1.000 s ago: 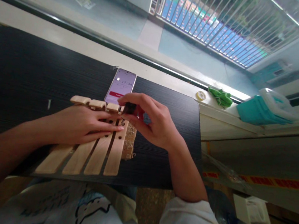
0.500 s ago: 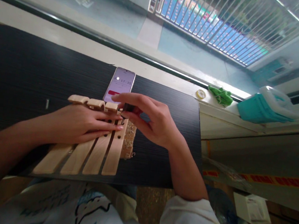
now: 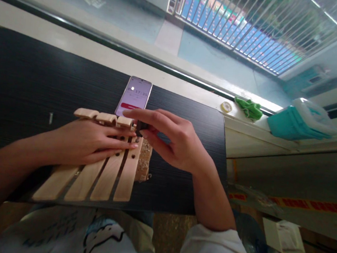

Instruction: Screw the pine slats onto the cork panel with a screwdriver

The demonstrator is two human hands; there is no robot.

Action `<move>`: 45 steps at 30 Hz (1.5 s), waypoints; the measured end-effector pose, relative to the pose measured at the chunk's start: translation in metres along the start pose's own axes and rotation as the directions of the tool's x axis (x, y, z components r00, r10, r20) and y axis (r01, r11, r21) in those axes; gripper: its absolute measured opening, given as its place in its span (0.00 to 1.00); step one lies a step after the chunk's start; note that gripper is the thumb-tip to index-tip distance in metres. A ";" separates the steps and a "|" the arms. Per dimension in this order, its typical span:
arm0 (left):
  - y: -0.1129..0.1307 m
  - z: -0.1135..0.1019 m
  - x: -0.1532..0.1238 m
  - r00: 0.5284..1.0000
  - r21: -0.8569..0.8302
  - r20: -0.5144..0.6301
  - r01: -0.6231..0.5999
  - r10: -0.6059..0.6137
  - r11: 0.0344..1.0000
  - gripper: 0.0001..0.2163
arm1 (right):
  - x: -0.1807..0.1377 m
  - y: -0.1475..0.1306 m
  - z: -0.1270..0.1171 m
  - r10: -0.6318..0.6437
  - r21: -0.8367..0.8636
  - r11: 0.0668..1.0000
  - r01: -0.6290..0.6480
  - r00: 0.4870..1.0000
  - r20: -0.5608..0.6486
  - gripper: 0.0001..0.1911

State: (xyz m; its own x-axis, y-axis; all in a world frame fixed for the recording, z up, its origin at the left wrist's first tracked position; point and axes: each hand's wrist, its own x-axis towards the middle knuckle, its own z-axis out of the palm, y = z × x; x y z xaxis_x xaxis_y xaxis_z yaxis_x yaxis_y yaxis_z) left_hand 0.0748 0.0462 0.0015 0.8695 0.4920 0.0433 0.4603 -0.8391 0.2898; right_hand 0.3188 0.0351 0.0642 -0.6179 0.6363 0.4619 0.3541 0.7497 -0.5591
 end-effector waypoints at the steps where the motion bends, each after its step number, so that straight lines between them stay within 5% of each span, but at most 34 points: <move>1: 0.000 0.000 0.000 1.000 -0.009 -0.002 0.008 -0.008 1.000 0.18 | 0.001 0.000 0.000 -0.013 -0.010 1.000 0.013 1.000 0.006 0.19; 15: 0.004 -0.003 0.002 0.998 -0.095 -0.005 0.067 -0.068 0.993 0.16 | 0.003 0.001 0.010 -0.080 -0.107 0.992 0.069 0.991 -0.110 0.14; 20: 0.005 -0.003 0.002 0.997 -0.068 -0.018 0.077 -0.078 0.995 0.16 | -0.002 0.005 0.022 0.029 0.036 0.999 -0.025 0.992 -0.120 0.19; 25: 0.006 -0.005 0.003 0.997 -0.044 -0.038 0.060 -0.062 0.997 0.16 | -0.002 0.009 0.027 -0.061 0.093 0.993 0.074 0.989 -0.134 0.16; 30: 0.008 -0.005 0.004 0.996 -0.038 -0.040 0.076 -0.077 0.996 0.16 | -0.007 0.007 0.024 -0.065 0.116 0.990 0.078 0.992 -0.107 0.23; 45: 0.010 -0.005 0.004 0.997 -0.045 -0.039 0.071 -0.073 0.996 0.19 | -0.024 0.019 0.042 0.058 0.194 0.981 0.016 0.929 -0.367 0.24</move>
State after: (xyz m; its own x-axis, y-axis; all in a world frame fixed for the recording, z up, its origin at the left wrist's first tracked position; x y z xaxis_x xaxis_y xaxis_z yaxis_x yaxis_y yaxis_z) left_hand 0.0816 0.0408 0.0096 0.8261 0.5605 0.0588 0.5127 -0.7907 0.3347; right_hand 0.3114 0.0266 0.0138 -0.2959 0.7008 0.6490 0.2011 0.7100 -0.6749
